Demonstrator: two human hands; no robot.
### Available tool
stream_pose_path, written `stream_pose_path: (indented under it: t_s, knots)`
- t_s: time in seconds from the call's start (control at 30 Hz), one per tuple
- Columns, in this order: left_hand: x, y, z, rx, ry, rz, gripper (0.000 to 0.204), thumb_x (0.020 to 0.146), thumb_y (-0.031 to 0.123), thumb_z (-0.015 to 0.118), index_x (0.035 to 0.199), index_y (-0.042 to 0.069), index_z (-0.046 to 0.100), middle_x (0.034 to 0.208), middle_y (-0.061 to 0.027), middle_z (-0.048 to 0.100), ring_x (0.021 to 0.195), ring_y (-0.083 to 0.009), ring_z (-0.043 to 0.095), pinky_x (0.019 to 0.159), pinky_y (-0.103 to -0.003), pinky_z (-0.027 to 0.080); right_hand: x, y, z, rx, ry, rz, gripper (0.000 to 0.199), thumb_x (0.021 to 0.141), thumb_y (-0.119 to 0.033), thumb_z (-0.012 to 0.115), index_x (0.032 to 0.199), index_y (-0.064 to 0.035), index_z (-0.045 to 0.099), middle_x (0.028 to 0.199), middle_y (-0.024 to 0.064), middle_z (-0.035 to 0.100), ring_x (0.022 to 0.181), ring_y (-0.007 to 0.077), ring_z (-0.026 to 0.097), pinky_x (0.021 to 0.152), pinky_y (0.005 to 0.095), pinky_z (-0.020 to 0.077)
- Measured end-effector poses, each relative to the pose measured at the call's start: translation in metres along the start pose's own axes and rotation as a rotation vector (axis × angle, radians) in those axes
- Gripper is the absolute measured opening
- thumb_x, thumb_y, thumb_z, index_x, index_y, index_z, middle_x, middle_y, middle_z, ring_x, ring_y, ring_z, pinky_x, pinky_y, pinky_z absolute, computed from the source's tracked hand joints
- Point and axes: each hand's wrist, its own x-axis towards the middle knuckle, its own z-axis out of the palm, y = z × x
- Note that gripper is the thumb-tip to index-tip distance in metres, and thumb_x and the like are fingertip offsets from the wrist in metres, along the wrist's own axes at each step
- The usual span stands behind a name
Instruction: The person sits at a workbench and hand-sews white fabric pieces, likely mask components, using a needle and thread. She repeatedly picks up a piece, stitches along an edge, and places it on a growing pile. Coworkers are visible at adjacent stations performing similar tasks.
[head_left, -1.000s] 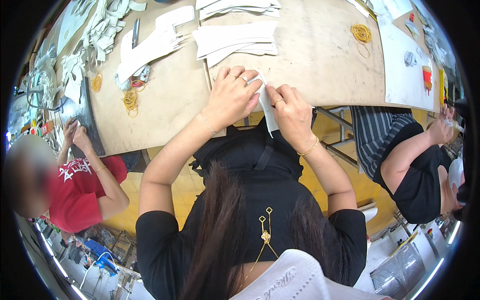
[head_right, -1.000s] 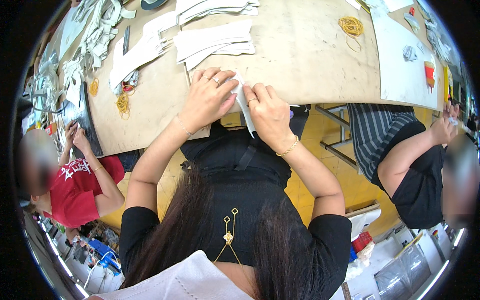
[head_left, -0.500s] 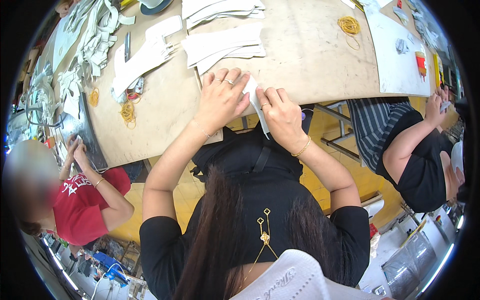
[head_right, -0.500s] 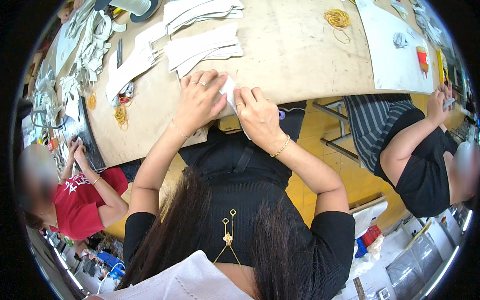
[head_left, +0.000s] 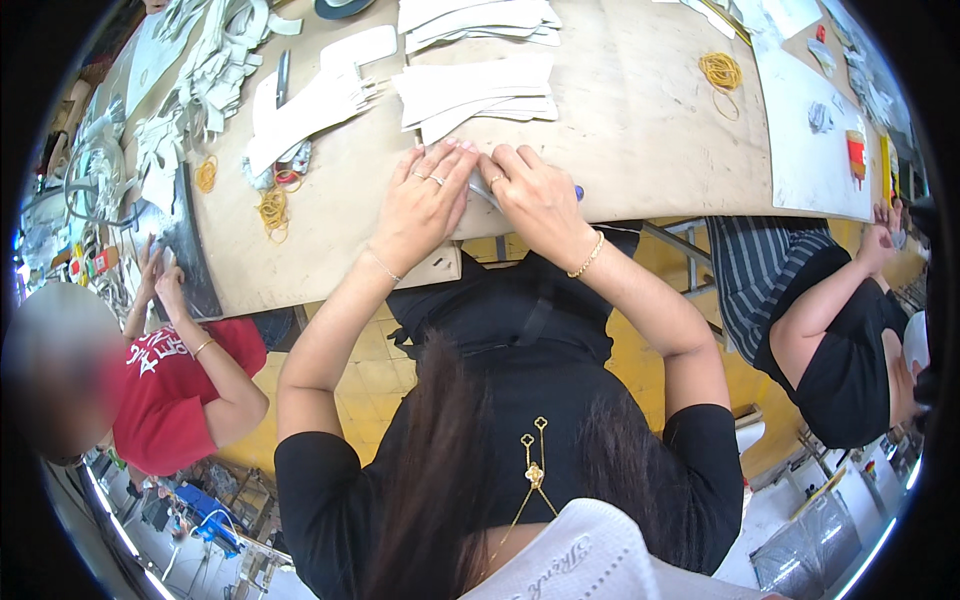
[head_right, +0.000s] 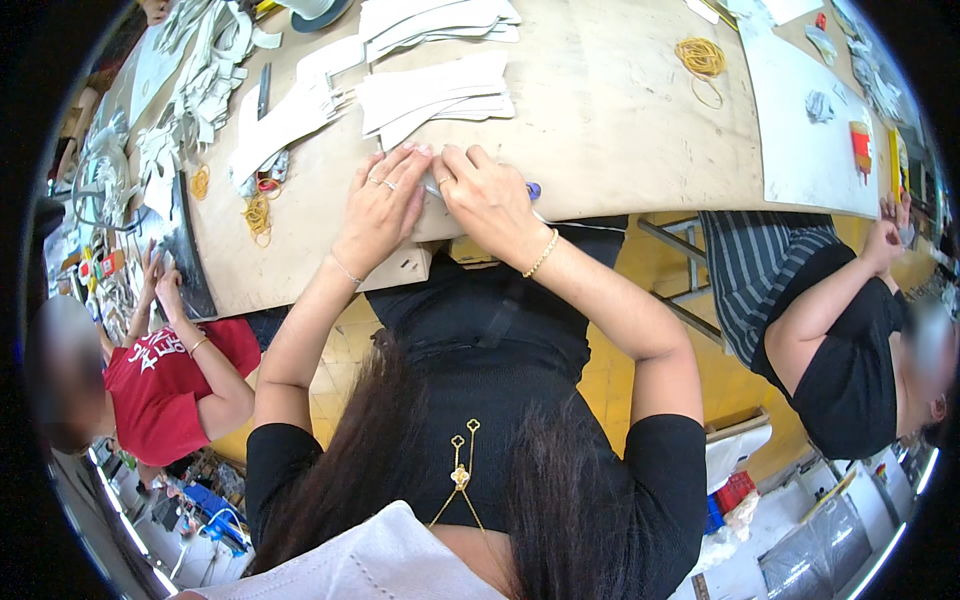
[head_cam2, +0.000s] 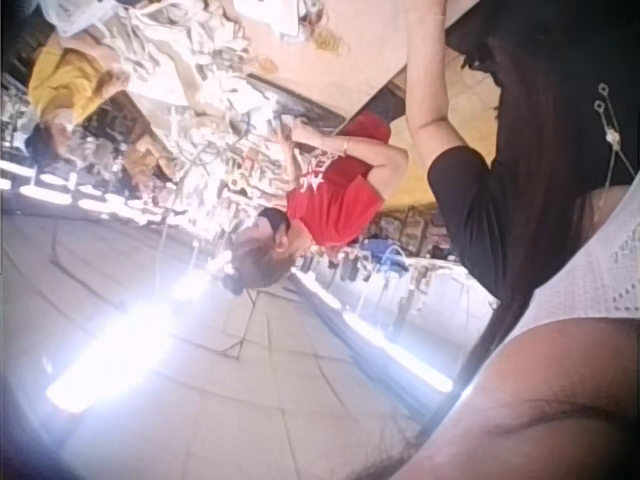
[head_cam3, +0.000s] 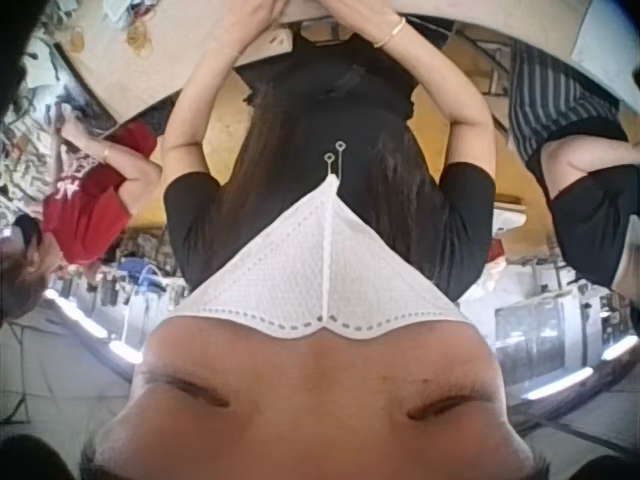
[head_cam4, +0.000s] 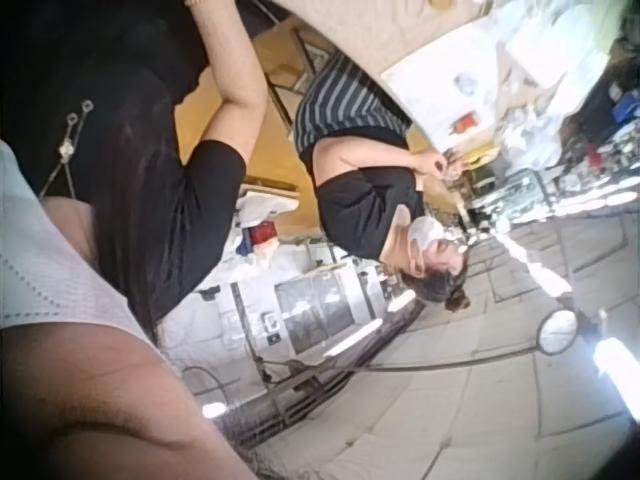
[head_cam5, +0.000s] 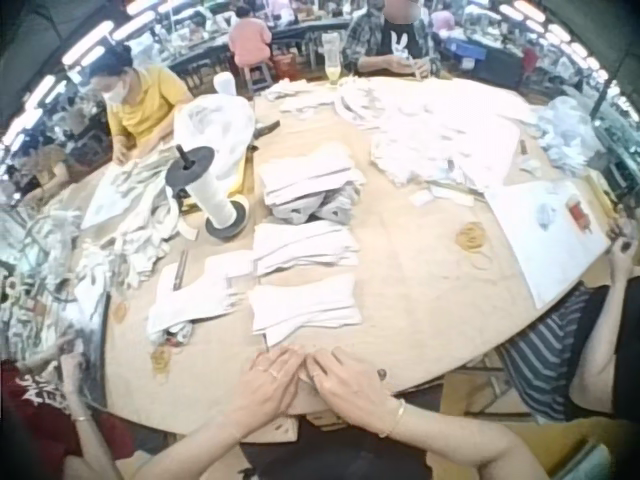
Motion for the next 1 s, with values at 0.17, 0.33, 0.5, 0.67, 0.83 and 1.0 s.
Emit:
stream_pose_path:
  t_s: [0.17, 0.33, 0.5, 0.67, 0.83, 1.0]
  knots:
    - [-0.006, 0.001, -0.003, 0.062, 0.001, -0.044, 0.047, 0.092, 0.02, 0.064, 0.138, 0.011, 0.056, 0.14, -0.006, 0.058, 0.135, -0.0222, 0.049, 0.111, -0.047, 0.036, 0.009, 0.008, -0.007, 0.246, -0.027, 0.143, 0.015, 0.083, -0.01, 0.071, 0.098, -0.0088, 0.073, 0.089, 0.0055, 0.061, 0.08, 0.0232, 0.067, 0.068, 0.0354, 0.055]
    - [-0.008, 0.009, 0.003, 0.104, 0.004, -0.101, 0.046, 0.094, 0.022, 0.064, 0.139, 0.014, 0.058, 0.144, -0.0048, 0.056, 0.137, -0.0202, 0.047, 0.112, -0.048, 0.032, -0.013, 0.022, -0.033, 0.38, -0.172, 0.243, 0.014, 0.08, -0.008, 0.074, 0.094, -0.0069, 0.072, 0.09, 0.0077, 0.06, 0.077, 0.0275, 0.066, 0.069, 0.0388, 0.0544]
    - [-0.009, 0.01, 0.005, 0.114, 0.008, -0.095, 0.047, 0.09, 0.024, 0.066, 0.136, 0.014, 0.059, 0.143, -0.0059, 0.055, 0.139, -0.0213, 0.045, 0.11, -0.054, 0.033, -0.031, 0.022, -0.055, 0.239, -0.171, 0.153, 0.017, 0.082, -0.004, 0.073, 0.099, -0.0057, 0.072, 0.09, 0.0069, 0.062, 0.074, 0.0245, 0.067, 0.065, 0.0359, 0.0537]
    - [-0.011, 0.012, 0.001, 0.13, -0.057, -0.105, 0.049, 0.093, 0.028, 0.063, 0.141, 0.017, 0.056, 0.15, -0.0059, 0.05, 0.142, -0.021, 0.042, 0.113, -0.052, 0.028, -0.045, 0.022, -0.063, 0.107, -0.207, 0.049, 0.027, 0.08, -0.001, 0.072, 0.106, -0.0097, 0.074, 0.088, 0.0046, 0.06, 0.072, 0.0198, 0.065, 0.06, 0.0334, 0.0532]
    - [-0.011, 0.014, -0.002, 0.112, -0.102, -0.103, 0.05, 0.096, 0.038, 0.059, 0.143, 0.022, 0.055, 0.154, -0.0075, 0.045, 0.146, -0.0243, 0.037, 0.115, -0.055, 0.023, -0.052, 0.028, -0.064, 0.046, -0.181, 0.012, 0.032, 0.078, -0.001, 0.072, 0.108, -0.0118, 0.075, 0.088, 0.0026, 0.06, 0.073, 0.0171, 0.065, 0.06, 0.0328, 0.0539]
    - [-0.011, 0.018, -0.003, 0.108, -0.152, -0.102, 0.05, 0.097, 0.047, 0.054, 0.144, 0.032, 0.054, 0.158, -0.0119, 0.039, 0.148, -0.0288, 0.032, 0.116, -0.057, 0.019, -0.055, 0.035, -0.064, -0.018, -0.181, -0.027, 0.034, 0.077, -0.001, 0.071, 0.109, -0.0125, 0.075, 0.091, 0.0018, 0.06, 0.077, 0.0162, 0.066, 0.061, 0.0316, 0.0544]
